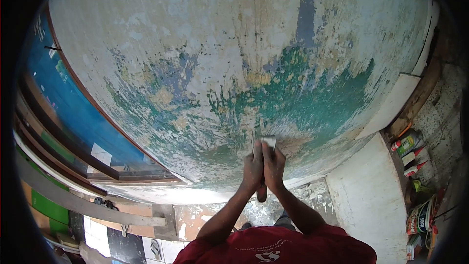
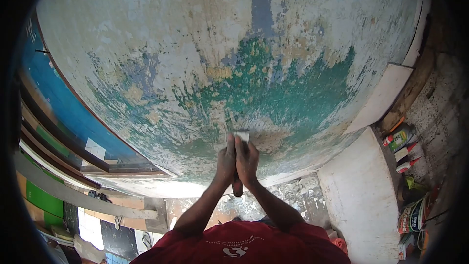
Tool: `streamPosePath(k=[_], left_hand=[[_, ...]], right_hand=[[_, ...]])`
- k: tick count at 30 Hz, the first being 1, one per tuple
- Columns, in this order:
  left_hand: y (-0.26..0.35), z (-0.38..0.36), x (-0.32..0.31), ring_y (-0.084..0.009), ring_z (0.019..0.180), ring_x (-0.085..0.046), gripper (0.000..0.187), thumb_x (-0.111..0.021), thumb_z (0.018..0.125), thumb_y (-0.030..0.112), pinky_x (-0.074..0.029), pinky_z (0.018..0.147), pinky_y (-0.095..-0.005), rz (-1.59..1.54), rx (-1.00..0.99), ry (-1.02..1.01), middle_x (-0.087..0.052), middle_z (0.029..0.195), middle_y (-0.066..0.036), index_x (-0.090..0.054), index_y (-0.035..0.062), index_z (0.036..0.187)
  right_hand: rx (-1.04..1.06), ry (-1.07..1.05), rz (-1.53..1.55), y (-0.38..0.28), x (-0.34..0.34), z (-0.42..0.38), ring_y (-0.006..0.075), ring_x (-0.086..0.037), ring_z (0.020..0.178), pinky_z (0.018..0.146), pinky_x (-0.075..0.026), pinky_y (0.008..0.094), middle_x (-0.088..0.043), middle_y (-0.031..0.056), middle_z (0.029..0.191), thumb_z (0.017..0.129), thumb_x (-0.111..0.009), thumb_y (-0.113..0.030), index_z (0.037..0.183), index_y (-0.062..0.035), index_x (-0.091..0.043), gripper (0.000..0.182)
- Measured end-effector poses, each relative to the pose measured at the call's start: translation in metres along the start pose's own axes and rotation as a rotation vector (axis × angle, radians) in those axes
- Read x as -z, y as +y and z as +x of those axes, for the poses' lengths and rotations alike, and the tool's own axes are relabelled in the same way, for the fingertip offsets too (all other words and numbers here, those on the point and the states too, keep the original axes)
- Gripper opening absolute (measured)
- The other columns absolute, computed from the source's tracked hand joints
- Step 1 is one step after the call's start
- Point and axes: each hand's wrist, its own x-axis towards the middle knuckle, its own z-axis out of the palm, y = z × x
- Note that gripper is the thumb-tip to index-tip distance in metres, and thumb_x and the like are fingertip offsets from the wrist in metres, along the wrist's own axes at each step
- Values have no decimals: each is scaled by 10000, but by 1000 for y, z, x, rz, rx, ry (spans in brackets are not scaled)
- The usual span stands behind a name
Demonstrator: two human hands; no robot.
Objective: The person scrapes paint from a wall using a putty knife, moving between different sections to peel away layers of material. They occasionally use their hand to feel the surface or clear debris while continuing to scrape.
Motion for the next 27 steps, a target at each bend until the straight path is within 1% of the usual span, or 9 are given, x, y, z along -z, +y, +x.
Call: streamPosePath(k=[2,3,7,10,11,14,21,25,27], left_hand=[[24,5,3,-143,698,-574,652,-344,920,547,-449,574,-317,66,-105,0,-605,699,-120,-609,-41,824],[37,6,4,-151,703,-579,639,-343,930,525,-456,580,-309,-58,28,-43,-609,708,-107,-611,-46,830],[25,2,5,-123,706,-574,640,-367,914,544,-463,601,-273,-8,43,-37,-616,745,-88,-625,-39,858],[14,3,-10,-133,523,-481,664,-381,915,536,-396,474,-311,-317,-13,49,-542,592,-62,-605,-75,781],[14,6,-2,-136,547,-502,643,-388,913,536,-411,492,-306,-164,24,24,-560,632,-59,-616,-56,813],[34,5,4,-116,612,-537,583,-409,907,533,-443,542,-261,-305,49,-134,-567,696,-38,-607,-14,867],[14,7,-6,-86,498,-445,591,-397,918,520,-355,436,-254,-344,15,-12,-497,577,-8,-563,-1,694],[53,5,6,-137,686,-558,610,-393,906,545,-467,622,-269,-335,62,-200,-590,791,-78,-606,-26,877],[37,7,7,-146,691,-562,627,-395,900,555,-469,632,-279,-194,57,-139,-596,810,-88,-610,-34,898]], right_hand=[[28,-18,63,-28,-10,10,31,-434,649,559,-361,224,-516,-27,682,921,-532,-201,798,2,-558,239],[47,-48,55,-31,-9,16,29,-451,655,557,-368,221,-542,-18,694,924,-527,-197,817,11,-569,237],[28,-22,80,-24,-8,6,24,-447,656,560,-363,213,-532,-29,702,930,-514,-187,810,3,-568,231],[10,-22,77,-17,-7,4,24,-444,653,565,-355,204,-523,-38,709,926,-523,-187,806,-8,-563,219],[11,-37,92,-20,-6,7,25,-449,657,569,-357,203,-527,-37,715,924,-526,-186,815,-9,-567,213],[21,-38,112,-30,-8,14,21,-412,629,535,-347,211,-512,-40,675,919,-535,-188,812,8,-575,227],[-13,38,154,-19,-12,5,28,-404,611,533,-350,214,-501,-41,658,918,-538,-209,788,2,-579,252],[17,-27,151,-48,-15,17,29,-400,613,520,-338,217,-498,-37,655,913,-546,-207,797,4,-583,244],[47,10,72,-39,-13,9,28,-415,623,527,-349,216,-515,-32,665,915,-541,-205,817,8,-590,240]])
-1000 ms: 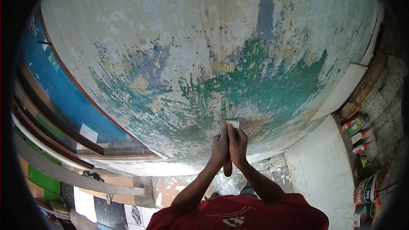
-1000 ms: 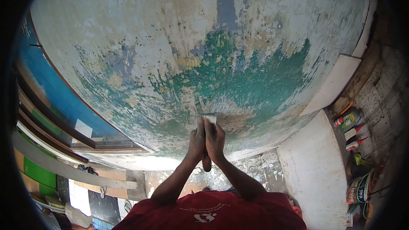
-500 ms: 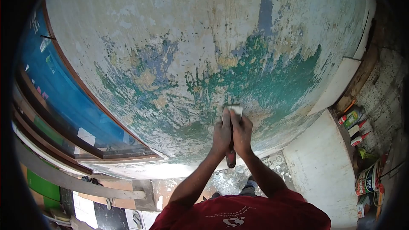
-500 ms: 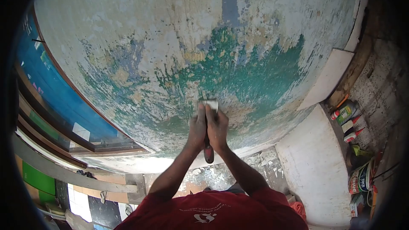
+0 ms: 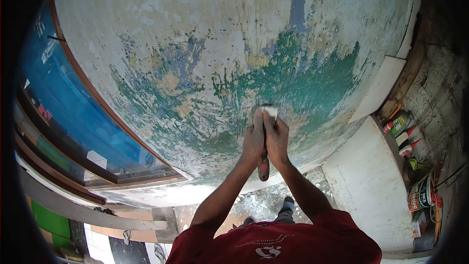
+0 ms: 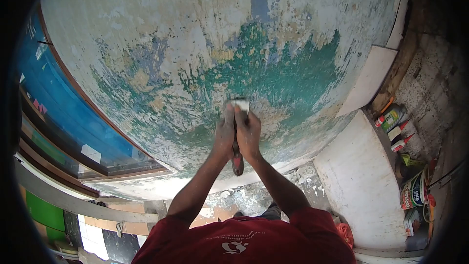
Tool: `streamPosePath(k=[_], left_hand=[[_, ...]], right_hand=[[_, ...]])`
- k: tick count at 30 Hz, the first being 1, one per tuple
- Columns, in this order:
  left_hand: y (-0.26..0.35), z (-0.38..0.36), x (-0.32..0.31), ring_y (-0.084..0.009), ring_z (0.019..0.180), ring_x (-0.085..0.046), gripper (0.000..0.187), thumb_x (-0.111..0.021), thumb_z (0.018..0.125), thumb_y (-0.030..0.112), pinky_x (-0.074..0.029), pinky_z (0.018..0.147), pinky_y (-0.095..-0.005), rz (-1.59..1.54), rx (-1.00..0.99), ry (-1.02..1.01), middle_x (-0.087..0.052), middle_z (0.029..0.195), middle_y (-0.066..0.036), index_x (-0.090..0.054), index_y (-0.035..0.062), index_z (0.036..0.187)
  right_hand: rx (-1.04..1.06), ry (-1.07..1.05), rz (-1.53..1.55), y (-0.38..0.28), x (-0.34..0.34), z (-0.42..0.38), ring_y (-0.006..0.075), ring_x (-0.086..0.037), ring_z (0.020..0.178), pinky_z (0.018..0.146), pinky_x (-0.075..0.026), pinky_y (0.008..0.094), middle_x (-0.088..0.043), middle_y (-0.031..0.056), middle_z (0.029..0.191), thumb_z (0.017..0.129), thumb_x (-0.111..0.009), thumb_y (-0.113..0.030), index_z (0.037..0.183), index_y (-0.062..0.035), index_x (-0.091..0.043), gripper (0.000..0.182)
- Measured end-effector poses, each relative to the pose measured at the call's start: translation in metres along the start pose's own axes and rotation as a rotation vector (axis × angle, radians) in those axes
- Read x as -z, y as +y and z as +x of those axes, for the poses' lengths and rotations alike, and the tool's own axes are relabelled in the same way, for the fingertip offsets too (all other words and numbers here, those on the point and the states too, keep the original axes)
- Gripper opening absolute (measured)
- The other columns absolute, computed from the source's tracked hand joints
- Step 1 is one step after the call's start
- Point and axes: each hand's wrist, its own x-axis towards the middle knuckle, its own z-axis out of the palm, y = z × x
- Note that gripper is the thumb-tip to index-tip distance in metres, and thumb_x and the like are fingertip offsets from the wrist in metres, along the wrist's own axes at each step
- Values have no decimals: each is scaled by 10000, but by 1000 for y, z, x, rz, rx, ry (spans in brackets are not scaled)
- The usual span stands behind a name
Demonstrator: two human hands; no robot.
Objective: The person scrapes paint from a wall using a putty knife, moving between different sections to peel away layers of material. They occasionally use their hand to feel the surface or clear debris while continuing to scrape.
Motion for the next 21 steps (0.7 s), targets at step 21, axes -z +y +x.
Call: streamPosePath(k=[21], left_hand=[[33,-4,-6,-145,732,-551,664,-416,882,573,-459,642,-291,-169,-46,-111,-589,811,-103,-591,-62,962]], right_hand=[[41,-21,57,-24,-12,13,24,-410,626,522,-345,211,-505,-38,661,919,-537,-220,798,4,-588,260]])
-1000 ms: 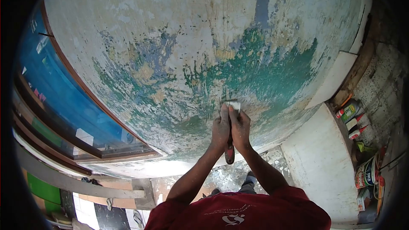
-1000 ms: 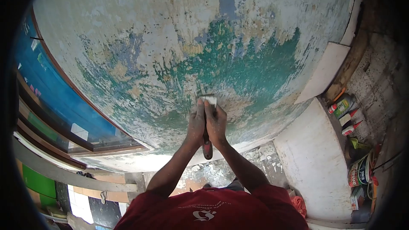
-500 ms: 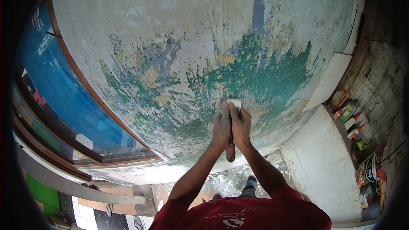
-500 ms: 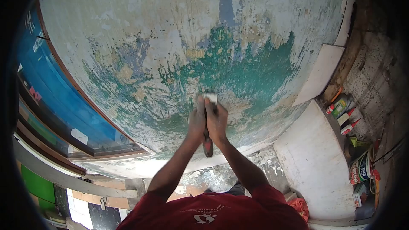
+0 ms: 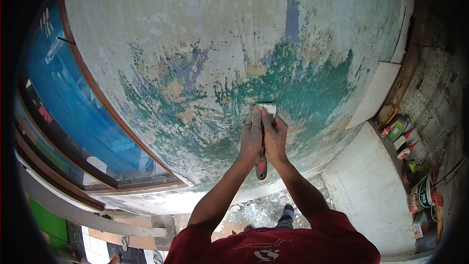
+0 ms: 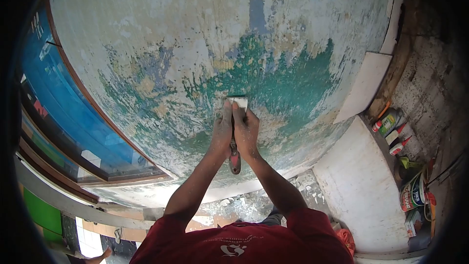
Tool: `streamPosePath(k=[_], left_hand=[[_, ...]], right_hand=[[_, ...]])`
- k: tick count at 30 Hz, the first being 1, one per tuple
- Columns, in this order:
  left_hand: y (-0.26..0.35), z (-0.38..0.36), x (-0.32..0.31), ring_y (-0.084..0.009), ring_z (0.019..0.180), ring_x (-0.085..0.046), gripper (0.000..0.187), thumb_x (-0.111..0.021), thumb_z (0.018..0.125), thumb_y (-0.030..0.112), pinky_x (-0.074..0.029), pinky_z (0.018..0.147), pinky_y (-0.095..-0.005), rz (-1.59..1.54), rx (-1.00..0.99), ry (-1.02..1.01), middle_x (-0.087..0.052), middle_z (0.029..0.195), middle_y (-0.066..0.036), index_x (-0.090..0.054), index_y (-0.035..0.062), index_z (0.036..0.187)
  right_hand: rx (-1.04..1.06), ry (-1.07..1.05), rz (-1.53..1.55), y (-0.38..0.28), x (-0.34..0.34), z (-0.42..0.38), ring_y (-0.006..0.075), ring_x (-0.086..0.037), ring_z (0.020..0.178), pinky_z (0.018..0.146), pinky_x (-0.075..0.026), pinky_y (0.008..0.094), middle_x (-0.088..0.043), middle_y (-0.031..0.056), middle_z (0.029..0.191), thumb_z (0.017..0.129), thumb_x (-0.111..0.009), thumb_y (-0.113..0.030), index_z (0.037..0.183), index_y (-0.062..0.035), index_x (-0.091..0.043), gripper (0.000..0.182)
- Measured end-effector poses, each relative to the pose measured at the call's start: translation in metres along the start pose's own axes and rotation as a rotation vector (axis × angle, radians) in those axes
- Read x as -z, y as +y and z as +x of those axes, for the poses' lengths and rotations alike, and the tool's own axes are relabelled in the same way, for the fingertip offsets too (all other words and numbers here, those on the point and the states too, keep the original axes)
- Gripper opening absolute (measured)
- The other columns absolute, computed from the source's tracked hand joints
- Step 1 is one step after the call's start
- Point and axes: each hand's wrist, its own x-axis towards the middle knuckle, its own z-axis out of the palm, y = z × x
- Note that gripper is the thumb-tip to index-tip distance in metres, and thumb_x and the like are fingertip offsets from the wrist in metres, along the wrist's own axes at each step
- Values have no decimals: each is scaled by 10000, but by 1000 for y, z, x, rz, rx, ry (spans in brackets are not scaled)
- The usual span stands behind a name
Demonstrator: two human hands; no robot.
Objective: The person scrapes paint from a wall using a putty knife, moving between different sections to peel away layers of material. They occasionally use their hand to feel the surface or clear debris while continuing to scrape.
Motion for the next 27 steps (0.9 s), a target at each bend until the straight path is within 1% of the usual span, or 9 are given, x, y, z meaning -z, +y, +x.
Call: streamPosePath(k=[1,5,8,12,13,16,19,23,27], left_hand=[[-10,7,11,-155,729,-557,677,-409,880,579,-463,649,-295,188,81,55,-601,853,-116,-588,-67,969],[-56,0,17,-153,722,-570,695,-385,878,599,-469,647,-290,188,67,154,-611,839,-121,-601,-60,931],[-20,1,8,-155,720,-572,701,-380,878,603,-470,634,-289,289,-68,90,-610,802,-121,-603,-60,914],[-4,5,5,-158,676,-568,699,-376,882,598,-464,582,-290,93,-24,28,-602,775,-118,-602,-63,884],[-15,5,12,-152,676,-560,683,-385,882,595,-457,584,-289,265,14,105,-596,764,-107,-605,-52,873],[-59,-8,26,-144,685,-556,655,-400,883,587,-448,584,-283,302,55,192,-583,748,-87,-603,-35,861],[-66,-7,29,-146,708,-555,641,-400,888,578,-449,598,-285,161,138,194,-586,764,-86,-610,-27,872],[-66,-13,27,-170,723,-557,654,-384,898,569,-457,615,-302,110,97,148,-607,832,-115,-619,-41,923],[-72,-13,29,-145,631,-539,659,-370,910,553,-432,565,-290,195,-4,242,-589,685,-90,-621,-47,803]], right_hand=[[-13,19,-20,13,6,-4,25,-425,637,535,-355,209,-519,-33,671,920,-536,-220,804,3,-593,257],[-54,100,-21,56,21,-25,31,-456,638,545,-369,216,-534,-43,704,919,-537,-206,819,-23,-581,213],[8,17,67,13,5,-14,26,-437,627,537,-356,213,-520,-47,692,920,-536,-213,815,-24,-579,220],[26,3,-8,2,-2,1,20,-348,585,475,-301,232,-429,-62,599,918,-541,-218,732,-4,-555,284],[55,19,-43,16,3,-6,22,-364,582,482,-312,233,-449,-52,600,913,-548,-212,735,0,-556,277],[70,98,-122,63,17,-33,25,-381,583,487,-320,235,-468,-44,605,912,-548,-209,735,5,-553,277],[-56,76,-105,65,21,-37,27,-398,595,504,-330,230,-483,-42,616,912,-547,-208,733,10,-551,282],[-107,22,50,73,27,-36,29,-404,615,532,-338,217,-489,-40,638,911,-551,-213,743,-2,-554,270],[-91,-10,-28,87,26,-40,28,-398,613,531,-336,212,-475,-47,643,916,-544,-204,741,-12,-548,260]])
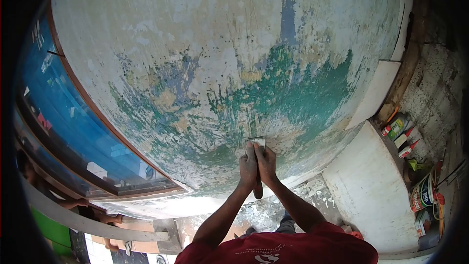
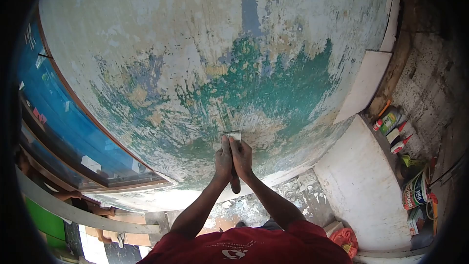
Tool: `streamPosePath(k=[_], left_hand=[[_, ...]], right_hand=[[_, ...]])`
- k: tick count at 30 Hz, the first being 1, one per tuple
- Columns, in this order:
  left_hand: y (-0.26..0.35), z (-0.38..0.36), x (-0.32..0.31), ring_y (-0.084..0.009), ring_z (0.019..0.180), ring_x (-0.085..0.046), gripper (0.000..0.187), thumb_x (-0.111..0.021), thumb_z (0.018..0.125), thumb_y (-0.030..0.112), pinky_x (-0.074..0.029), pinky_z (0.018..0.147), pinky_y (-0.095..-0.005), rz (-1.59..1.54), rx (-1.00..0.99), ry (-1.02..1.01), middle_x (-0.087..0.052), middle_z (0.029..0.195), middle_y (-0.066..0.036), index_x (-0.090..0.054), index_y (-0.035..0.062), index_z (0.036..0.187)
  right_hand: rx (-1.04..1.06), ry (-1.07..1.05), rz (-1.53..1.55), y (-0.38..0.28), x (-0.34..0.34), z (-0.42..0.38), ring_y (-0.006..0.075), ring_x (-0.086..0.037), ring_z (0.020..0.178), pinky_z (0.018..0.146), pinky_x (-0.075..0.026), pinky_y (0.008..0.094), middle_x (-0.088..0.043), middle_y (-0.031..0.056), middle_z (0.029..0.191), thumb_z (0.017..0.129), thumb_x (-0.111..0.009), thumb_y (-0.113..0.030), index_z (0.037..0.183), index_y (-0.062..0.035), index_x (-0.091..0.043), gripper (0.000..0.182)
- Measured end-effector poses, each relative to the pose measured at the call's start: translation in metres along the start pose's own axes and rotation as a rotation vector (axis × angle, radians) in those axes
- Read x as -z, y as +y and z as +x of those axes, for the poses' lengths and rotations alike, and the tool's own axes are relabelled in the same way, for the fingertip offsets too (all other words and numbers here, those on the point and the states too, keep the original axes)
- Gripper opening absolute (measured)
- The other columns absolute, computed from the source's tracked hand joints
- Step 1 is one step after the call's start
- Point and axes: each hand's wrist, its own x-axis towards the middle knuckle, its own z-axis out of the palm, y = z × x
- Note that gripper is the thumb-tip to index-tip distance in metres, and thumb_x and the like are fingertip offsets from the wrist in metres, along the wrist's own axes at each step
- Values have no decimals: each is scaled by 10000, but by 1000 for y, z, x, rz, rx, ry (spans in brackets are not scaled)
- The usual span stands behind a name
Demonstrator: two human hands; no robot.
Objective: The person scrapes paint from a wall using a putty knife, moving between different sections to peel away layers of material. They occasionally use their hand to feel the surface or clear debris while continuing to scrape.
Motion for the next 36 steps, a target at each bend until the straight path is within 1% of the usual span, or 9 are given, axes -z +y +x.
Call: streamPosePath(k=[3,7,8,11,16,20,27,31,36], left_hand=[[13,8,0,-169,638,-536,682,-373,904,565,-435,573,-319,189,-53,45,-576,660,-95,-616,-61,781],[11,6,4,-162,637,-531,694,-381,901,562,-427,551,-326,140,-95,4,-560,614,-106,-601,-82,763],[2,3,3,-162,589,-525,716,-380,907,544,-411,513,-349,181,-16,69,-553,559,-143,-591,-119,737],[-12,3,0,-149,591,-521,706,-389,907,540,-411,509,-342,39,-41,96,-547,557,-128,-589,-113,726],[30,6,-1,-152,534,-495,710,-399,904,540,-405,486,-351,60,-64,5,-519,514,-103,-576,-118,704],[-5,3,-1,-165,551,-500,728,-385,904,544,-410,498,-362,135,-75,100,-516,516,-134,-560,-132,697],[36,6,-1,-163,579,-507,704,-379,906,541,-419,525,-363,213,-11,-51,-547,580,-150,-578,-120,766],[0,4,-5,-166,621,-531,705,-380,910,536,-425,539,-351,96,-70,48,-560,604,-149,-582,-123,764],[34,2,-3,-176,573,-547,703,-394,908,534,-436,522,-342,86,-15,-55,-568,566,-125,-608,-121,766]], right_hand=[[55,-2,-5,-18,-9,12,27,-386,605,516,-327,218,-460,-46,630,917,-543,-201,739,-7,-542,263],[75,23,-29,-9,-8,9,26,-380,600,496,-317,236,-448,-39,608,916,-543,-194,722,2,-534,275],[41,45,-85,-8,-6,0,29,-383,599,501,-319,235,-453,-33,604,914,-546,-188,713,2,-534,277],[-31,52,36,8,-3,-5,29,-440,652,555,-370,232,-531,-28,694,921,-532,-185,809,-7,-571,214],[28,-30,87,-21,-12,18,32,-452,657,557,-369,227,-536,-27,708,920,-531,-174,821,-2,-573,203],[-32,19,34,9,1,-2,33,-451,669,567,-373,225,-528,-36,710,922,-525,-167,822,-3,-572,197],[95,34,-32,-24,-9,16,30,-446,676,567,-375,229,-529,-30,715,927,-519,-173,813,4,-559,214],[27,72,-17,-4,-4,2,36,-449,670,565,-379,240,-525,-27,706,928,-518,-177,812,1,-562,217],[94,15,-50,-35,-12,16,36,-430,635,550,-359,235,-493,-32,651,929,-520,-204,761,3,-534,266]])
